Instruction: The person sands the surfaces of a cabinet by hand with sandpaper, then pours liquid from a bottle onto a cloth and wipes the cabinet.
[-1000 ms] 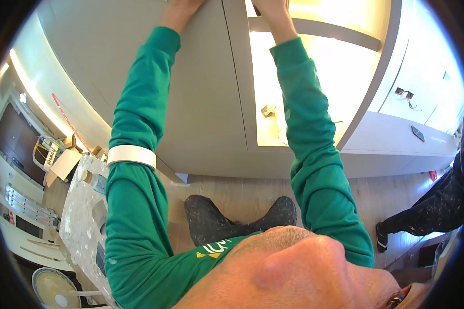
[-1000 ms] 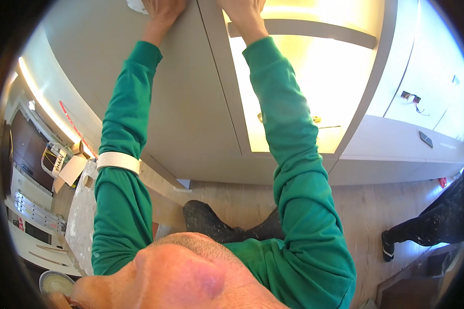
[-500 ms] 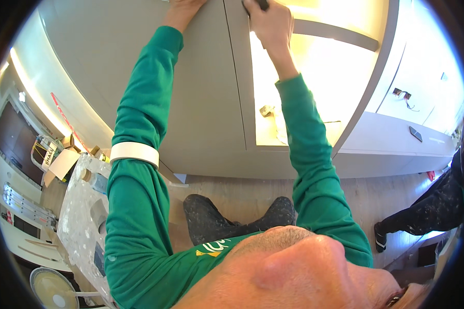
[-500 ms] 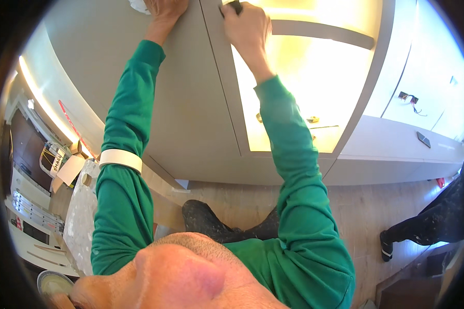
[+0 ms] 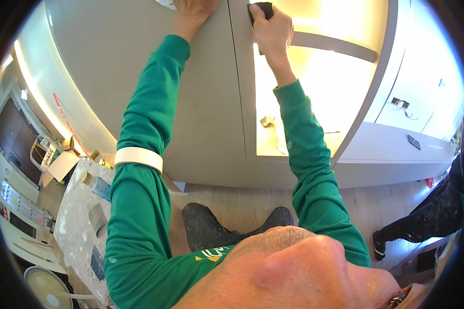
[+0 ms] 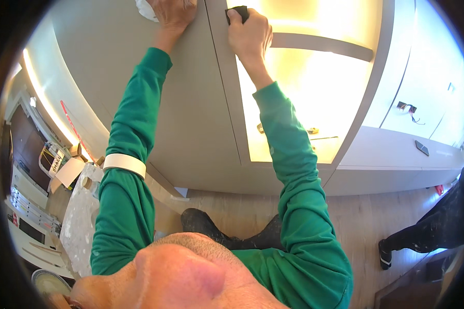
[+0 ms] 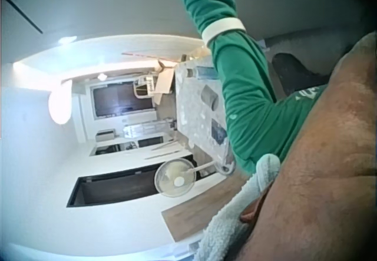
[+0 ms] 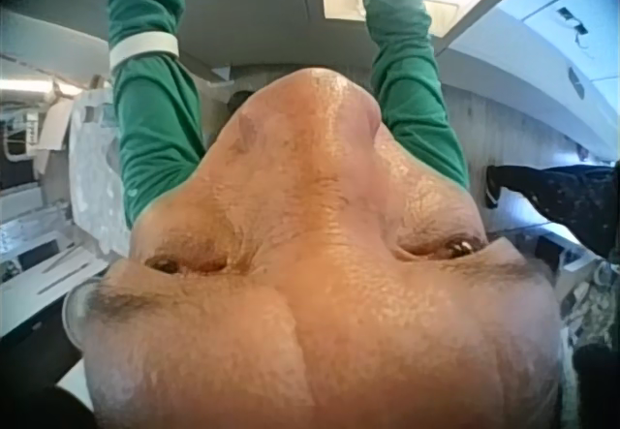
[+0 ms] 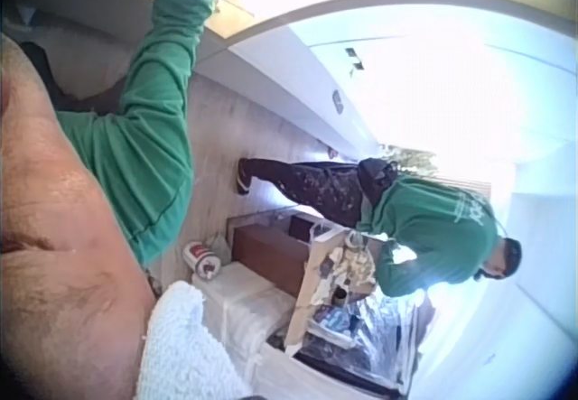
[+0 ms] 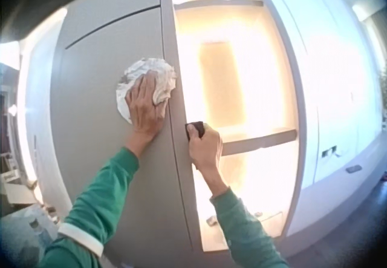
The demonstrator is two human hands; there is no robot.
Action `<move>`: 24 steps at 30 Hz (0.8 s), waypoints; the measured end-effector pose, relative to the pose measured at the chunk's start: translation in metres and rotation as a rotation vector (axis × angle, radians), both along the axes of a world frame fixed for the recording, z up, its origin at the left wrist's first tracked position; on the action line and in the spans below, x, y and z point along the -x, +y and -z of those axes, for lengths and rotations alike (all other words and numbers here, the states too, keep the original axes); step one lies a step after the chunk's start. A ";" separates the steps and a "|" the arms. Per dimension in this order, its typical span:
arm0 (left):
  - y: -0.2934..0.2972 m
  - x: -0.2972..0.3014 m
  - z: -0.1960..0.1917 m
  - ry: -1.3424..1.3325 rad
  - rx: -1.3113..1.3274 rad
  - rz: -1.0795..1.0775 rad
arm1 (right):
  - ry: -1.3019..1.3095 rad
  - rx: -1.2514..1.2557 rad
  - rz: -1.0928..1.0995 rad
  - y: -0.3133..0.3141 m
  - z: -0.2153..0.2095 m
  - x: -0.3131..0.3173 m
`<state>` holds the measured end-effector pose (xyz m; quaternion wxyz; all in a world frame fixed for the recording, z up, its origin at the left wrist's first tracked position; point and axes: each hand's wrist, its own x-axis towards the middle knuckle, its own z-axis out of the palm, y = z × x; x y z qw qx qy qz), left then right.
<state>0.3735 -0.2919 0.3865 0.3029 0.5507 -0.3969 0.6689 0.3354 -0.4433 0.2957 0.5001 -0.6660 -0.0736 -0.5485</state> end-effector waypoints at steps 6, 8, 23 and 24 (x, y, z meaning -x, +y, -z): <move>0.004 -0.019 -0.009 -0.294 0.042 -0.379 | -0.095 0.007 0.001 0.009 -0.110 0.006; 0.002 -0.020 -0.007 -0.283 0.060 -0.380 | -0.116 0.021 0.064 0.007 -0.106 -0.003; 0.017 -0.019 0.002 -0.377 -0.079 -0.515 | -0.088 -0.001 -0.052 0.003 -0.060 -0.005; 0.012 -0.016 0.020 -0.249 -0.165 -0.544 | -0.051 -0.028 -0.077 -0.009 -0.033 0.006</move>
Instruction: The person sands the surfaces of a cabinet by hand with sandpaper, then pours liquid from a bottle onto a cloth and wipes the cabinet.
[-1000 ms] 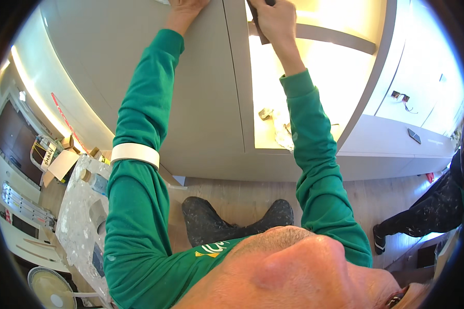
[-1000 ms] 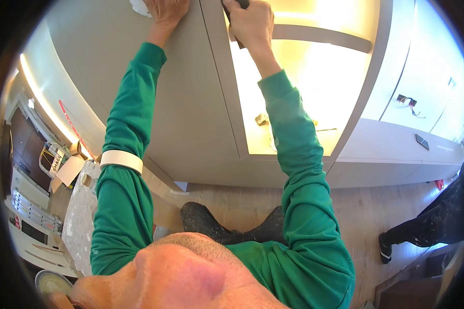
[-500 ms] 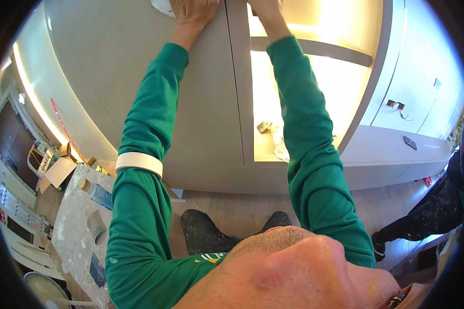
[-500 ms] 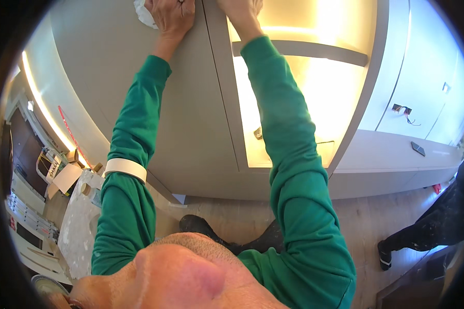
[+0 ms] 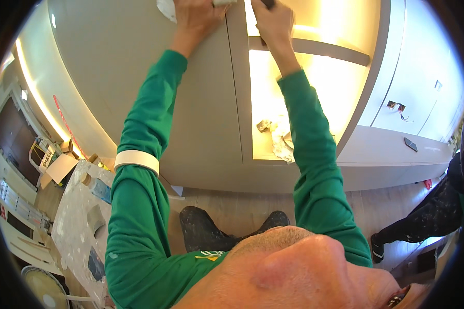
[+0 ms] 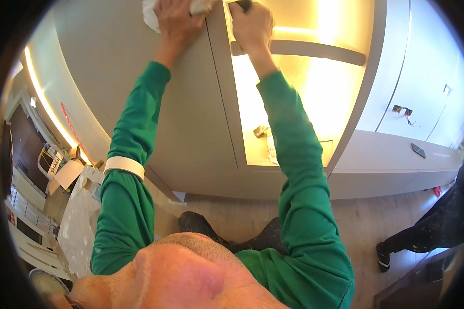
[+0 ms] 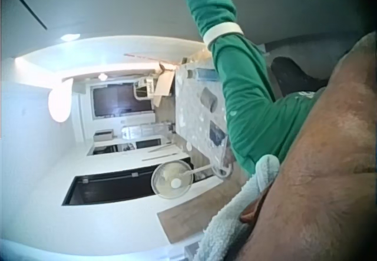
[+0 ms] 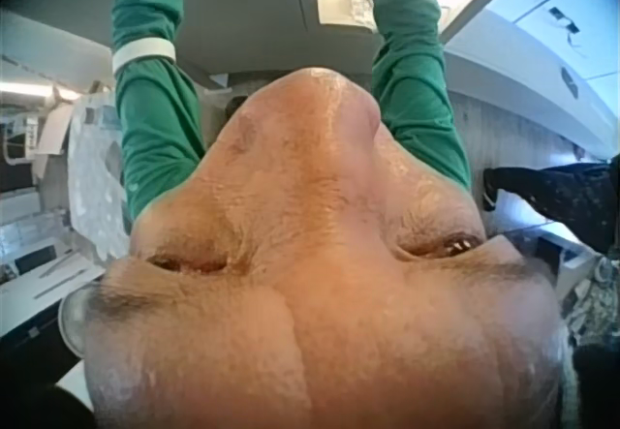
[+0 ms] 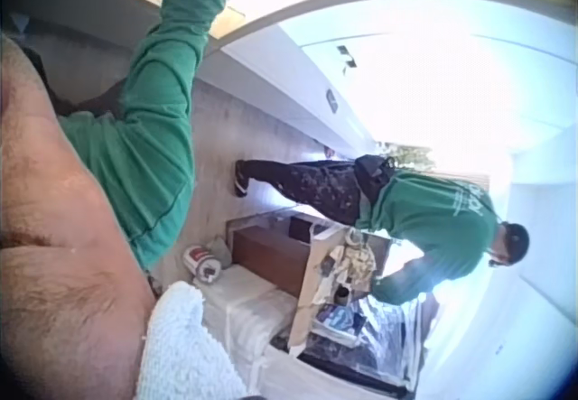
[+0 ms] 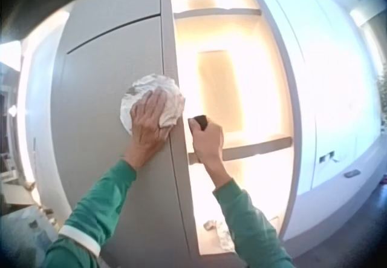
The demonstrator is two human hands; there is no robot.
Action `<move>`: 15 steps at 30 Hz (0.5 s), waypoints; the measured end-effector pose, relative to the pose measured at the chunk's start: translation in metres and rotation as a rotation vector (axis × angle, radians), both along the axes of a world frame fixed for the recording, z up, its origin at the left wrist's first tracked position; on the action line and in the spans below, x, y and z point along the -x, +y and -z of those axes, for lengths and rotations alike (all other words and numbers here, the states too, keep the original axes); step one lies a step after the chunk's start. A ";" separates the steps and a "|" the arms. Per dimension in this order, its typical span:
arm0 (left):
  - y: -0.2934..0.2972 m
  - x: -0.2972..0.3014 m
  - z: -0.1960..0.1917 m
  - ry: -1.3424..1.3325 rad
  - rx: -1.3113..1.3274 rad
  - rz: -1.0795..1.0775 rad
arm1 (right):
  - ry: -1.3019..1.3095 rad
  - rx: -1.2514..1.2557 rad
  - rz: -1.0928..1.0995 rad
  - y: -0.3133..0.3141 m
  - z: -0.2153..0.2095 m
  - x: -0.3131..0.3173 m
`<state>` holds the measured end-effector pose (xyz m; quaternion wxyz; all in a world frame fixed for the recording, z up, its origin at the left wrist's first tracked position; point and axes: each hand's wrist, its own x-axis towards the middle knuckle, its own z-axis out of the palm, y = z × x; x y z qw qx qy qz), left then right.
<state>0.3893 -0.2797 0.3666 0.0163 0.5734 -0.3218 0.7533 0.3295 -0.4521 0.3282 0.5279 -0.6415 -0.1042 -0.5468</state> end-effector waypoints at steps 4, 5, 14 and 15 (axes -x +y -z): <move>-0.001 0.017 0.125 0.114 -0.233 -0.070 | -0.159 -0.414 -0.342 -0.036 0.064 0.050; -0.004 0.011 0.151 0.071 -0.301 -0.175 | -0.143 -0.476 -0.339 -0.041 0.073 0.061; -0.051 0.043 -0.074 0.089 0.018 -0.142 | -0.087 -0.407 -0.404 -0.035 0.098 0.074; -0.051 0.041 -0.094 0.076 0.019 -0.164 | -0.095 -0.426 -0.481 -0.032 0.102 0.075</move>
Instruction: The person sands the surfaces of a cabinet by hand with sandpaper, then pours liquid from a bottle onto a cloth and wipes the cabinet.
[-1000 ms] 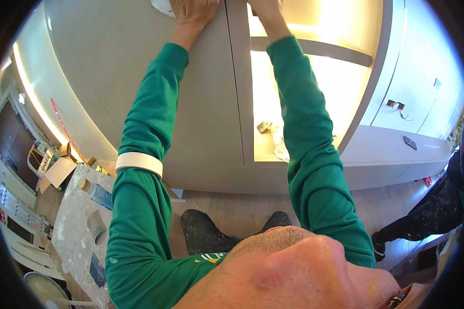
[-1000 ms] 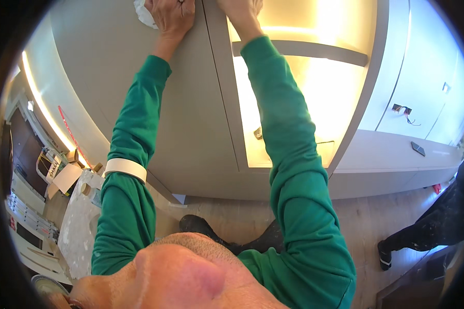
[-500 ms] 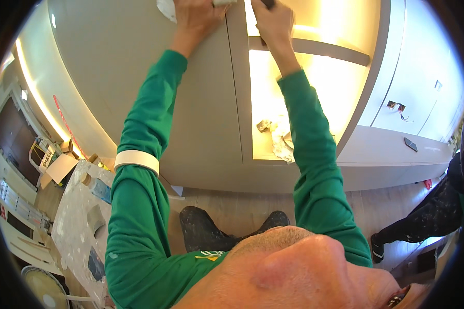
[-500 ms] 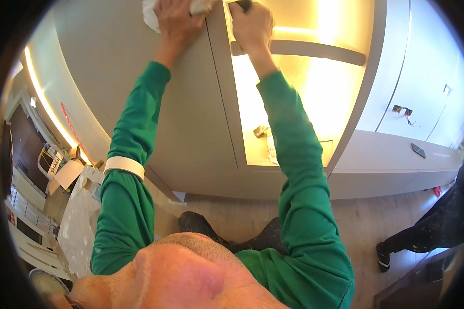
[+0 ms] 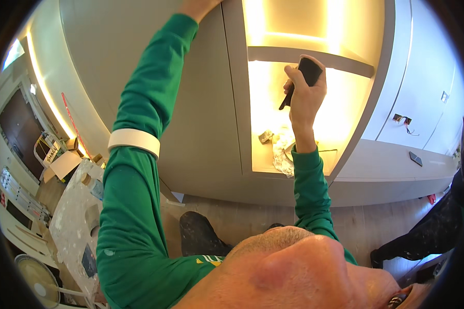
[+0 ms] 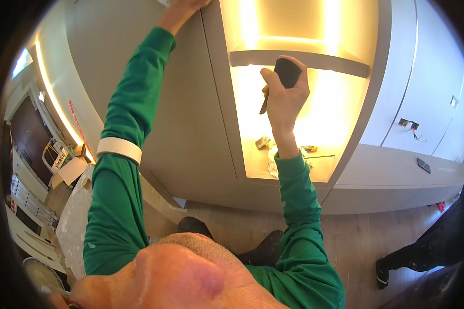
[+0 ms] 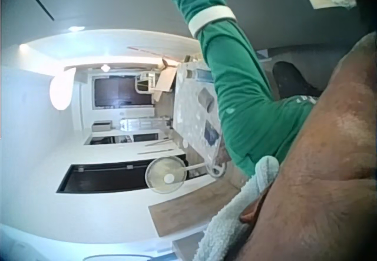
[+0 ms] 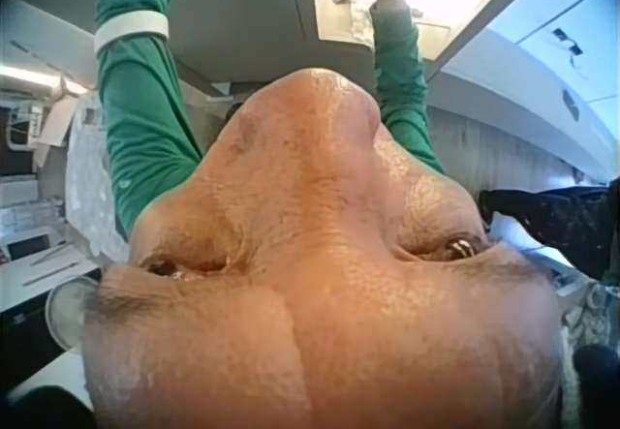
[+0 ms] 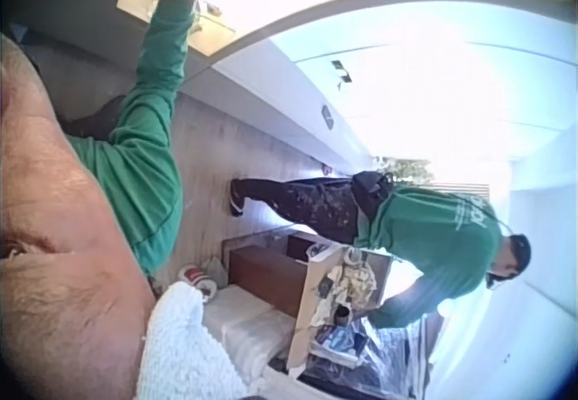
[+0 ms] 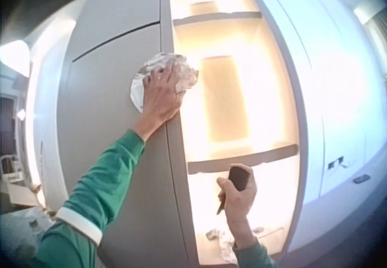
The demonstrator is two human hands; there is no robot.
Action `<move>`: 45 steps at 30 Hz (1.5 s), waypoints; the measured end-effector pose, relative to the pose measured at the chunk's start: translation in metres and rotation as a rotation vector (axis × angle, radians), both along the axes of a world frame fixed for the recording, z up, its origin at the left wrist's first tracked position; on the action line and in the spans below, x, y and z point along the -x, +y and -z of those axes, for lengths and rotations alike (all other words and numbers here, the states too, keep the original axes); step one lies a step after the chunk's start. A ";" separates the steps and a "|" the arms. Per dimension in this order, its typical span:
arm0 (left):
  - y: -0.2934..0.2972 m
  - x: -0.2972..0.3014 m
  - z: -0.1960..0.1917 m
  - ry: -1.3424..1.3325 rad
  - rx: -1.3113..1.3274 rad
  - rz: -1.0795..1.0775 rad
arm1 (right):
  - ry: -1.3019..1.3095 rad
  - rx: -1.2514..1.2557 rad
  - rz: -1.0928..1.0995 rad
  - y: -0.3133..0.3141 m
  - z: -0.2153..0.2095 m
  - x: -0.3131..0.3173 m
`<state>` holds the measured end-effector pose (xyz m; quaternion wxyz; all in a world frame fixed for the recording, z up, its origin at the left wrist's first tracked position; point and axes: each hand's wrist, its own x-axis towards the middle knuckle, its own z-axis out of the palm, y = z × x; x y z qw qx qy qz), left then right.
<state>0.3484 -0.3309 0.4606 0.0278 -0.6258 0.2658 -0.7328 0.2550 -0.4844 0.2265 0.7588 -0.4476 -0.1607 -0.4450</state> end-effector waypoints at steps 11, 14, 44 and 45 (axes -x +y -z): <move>0.021 -0.009 0.256 0.055 -0.143 0.027 | -0.047 0.286 0.193 -0.027 -0.040 -0.015; 0.027 -0.005 0.270 0.066 -0.139 0.077 | -0.035 0.237 -0.123 -0.009 -0.098 -0.037; 0.004 -0.004 0.272 0.055 -0.048 0.182 | -0.230 0.227 0.118 0.034 -0.279 -0.120; 0.006 -0.005 0.273 0.050 -0.046 0.181 | -0.210 0.218 0.093 0.039 -0.290 -0.112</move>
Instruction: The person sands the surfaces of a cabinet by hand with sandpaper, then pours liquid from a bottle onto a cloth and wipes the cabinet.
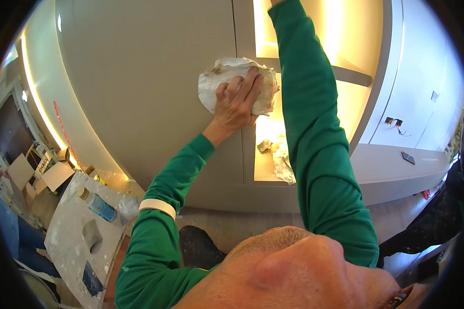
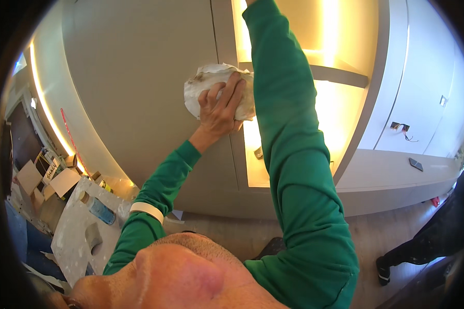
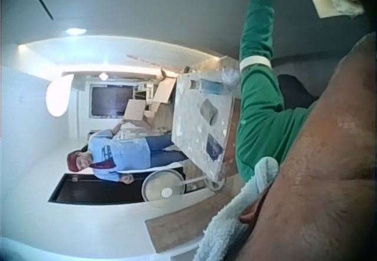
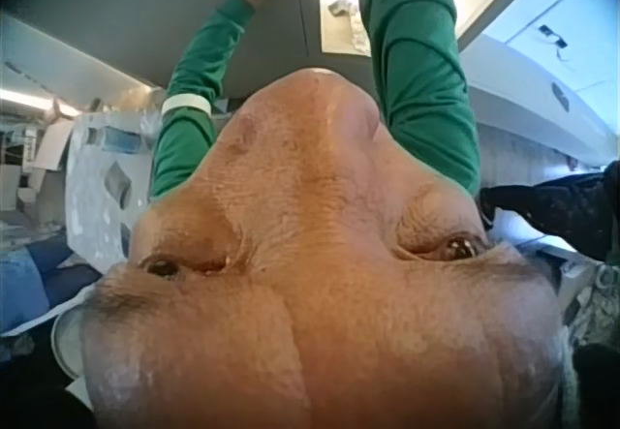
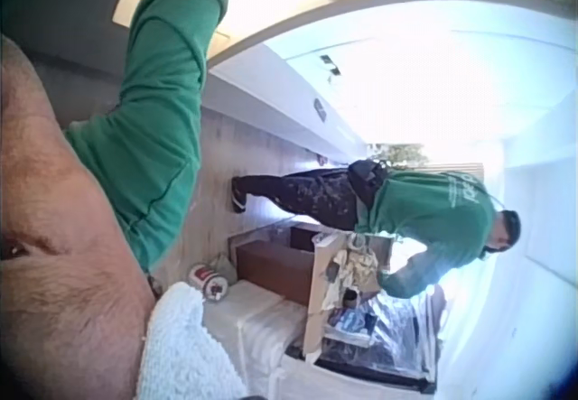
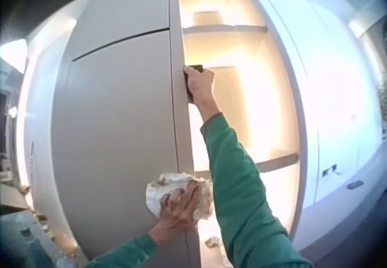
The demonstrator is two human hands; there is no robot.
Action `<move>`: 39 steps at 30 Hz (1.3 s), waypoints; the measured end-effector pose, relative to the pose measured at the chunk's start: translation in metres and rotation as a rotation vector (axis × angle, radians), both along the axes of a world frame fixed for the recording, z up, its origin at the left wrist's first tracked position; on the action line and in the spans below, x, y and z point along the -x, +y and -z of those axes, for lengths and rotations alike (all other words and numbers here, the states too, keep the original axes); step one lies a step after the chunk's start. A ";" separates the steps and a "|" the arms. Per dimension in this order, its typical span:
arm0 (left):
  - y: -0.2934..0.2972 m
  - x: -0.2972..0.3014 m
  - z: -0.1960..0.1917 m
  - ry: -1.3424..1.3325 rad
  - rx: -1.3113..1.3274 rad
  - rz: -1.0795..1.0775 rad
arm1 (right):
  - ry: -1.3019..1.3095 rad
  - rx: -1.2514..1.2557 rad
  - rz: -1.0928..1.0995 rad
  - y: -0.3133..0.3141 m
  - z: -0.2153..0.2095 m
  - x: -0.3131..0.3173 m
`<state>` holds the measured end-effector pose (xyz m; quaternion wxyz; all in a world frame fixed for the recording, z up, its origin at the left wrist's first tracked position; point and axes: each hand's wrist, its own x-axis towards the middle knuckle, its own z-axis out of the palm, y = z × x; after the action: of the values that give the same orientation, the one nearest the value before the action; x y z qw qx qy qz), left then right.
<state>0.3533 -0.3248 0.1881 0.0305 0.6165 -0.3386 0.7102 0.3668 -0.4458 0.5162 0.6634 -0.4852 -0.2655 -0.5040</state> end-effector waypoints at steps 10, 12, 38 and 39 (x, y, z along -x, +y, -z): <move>0.008 -0.002 0.001 -0.009 0.001 0.029 | -0.132 0.130 0.170 -0.015 0.013 -0.026; 0.005 -0.003 0.000 -0.005 0.007 0.046 | -0.068 0.113 0.086 -0.013 -0.028 -0.015; 0.018 -0.011 0.002 -0.028 0.009 0.029 | 0.005 0.072 -0.023 -0.033 0.051 0.020; 0.020 -0.011 0.001 -0.027 0.003 0.017 | 0.006 0.086 -0.021 -0.033 0.041 0.020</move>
<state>0.3646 -0.3050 0.1866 0.0331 0.6038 -0.3431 0.7188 0.3466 -0.4790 0.4749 0.6480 -0.5119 -0.2902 -0.4835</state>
